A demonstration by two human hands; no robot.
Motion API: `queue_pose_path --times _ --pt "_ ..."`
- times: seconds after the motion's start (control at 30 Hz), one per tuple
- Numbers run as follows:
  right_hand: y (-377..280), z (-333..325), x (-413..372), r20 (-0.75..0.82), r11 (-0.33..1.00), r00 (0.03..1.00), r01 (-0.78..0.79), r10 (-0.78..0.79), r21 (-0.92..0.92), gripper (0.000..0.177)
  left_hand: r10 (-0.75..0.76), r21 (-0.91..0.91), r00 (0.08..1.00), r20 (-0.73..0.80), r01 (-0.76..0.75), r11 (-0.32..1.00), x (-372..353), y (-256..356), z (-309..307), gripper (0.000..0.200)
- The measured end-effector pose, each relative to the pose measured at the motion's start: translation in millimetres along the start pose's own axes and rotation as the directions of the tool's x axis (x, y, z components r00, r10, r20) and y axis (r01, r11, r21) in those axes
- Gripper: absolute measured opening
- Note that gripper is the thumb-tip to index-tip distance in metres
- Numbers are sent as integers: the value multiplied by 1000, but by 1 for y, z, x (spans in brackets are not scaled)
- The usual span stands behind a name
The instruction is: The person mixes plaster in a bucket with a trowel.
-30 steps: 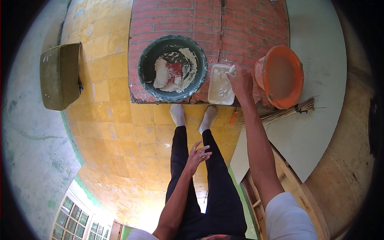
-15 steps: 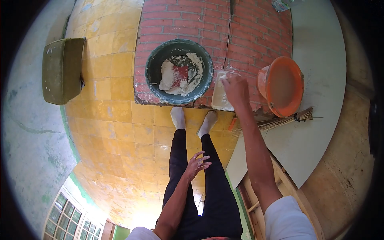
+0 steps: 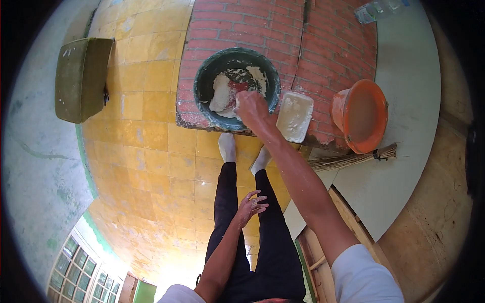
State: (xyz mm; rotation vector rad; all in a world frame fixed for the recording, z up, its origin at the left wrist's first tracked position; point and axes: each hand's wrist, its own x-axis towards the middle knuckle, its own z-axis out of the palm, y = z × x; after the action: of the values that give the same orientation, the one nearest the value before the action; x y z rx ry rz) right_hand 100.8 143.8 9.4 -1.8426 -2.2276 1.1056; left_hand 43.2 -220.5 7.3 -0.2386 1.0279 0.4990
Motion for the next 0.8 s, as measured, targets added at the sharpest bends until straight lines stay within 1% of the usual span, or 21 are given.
queue_pose_path --times 0.03,0.07,0.1,0.17,0.2,0.27,0.3,0.37,0.4,0.43,0.47,0.5,0.53,0.57,0.6,0.67,0.8 --pt "1 -3 1 -18 999 1000 -6 6 -34 23 3 -5 1000 -4 -3 1000 -1 1 0 52" --pt "2 -9 -1 -1 1000 1000 2 -2 31 18 1 -4 1000 2 -1 1000 0 0 -1 52" --pt "3 -5 1 1 1000 1000 4 -4 29 18 -3 -2 1000 9 3 1000 0 -1 -2 52" --pt "6 6 5 75 992 990 113 -116 49 13 -1 11 1000 15 0 1000 2 -3 -3 53" --pt "9 12 6 77 992 990 113 -117 49 13 1 25 1000 18 -2 1000 2 -4 -4 55" --pt "9 18 6 250 952 939 276 -237 -133 15 5 27 1000 19 -6 1000 4 -4 -5 55" --pt "7 19 6 250 952 938 277 -239 -131 15 8 31 1000 22 -9 999 4 -4 -6 55" --pt "7 20 2 151 959 970 216 -190 -181 17 9 24 1000 23 -9 1000 3 -5 -7 55" --pt "8 22 1 151 959 970 216 -190 -183 17 10 16 1000 25 -10 1000 4 -5 -7 56" --pt "9 23 -2 102 922 940 339 -325 -188 17 9 16 1000 24 -9 1000 4 -5 -7 56" --pt "13 29 -4 53 869 891 453 -452 -200 17 7 26 1000 26 -7 1000 5 -5 -7 56" --pt "17 34 -5 53 870 892 450 -449 -200 17 5 38 1000 29 -6 999 5 -5 -7 57" --pt "20 40 -6 88 868 888 460 -451 -188 15 4 38 1000 28 -6 999 5 -5 -6 57" --pt "16 37 -6 122 865 883 469 -454 -176 13 5 29 1000 24 -6 1000 4 -3 -7 57" --pt "15 31 -4 122 865 883 469 -454 -176 13 5 19 1000 21 -6 1000 3 -3 -6 57" --pt "21 16 -4 193 868 911 408 -365 -284 14 4 22 1000 26 -4 1000 4 -3 -6 58" --pt "23 20 -11 231 899 924 358 -303 -251 13 -8 29 1000 24 7 1000 7 -3 -2 58"
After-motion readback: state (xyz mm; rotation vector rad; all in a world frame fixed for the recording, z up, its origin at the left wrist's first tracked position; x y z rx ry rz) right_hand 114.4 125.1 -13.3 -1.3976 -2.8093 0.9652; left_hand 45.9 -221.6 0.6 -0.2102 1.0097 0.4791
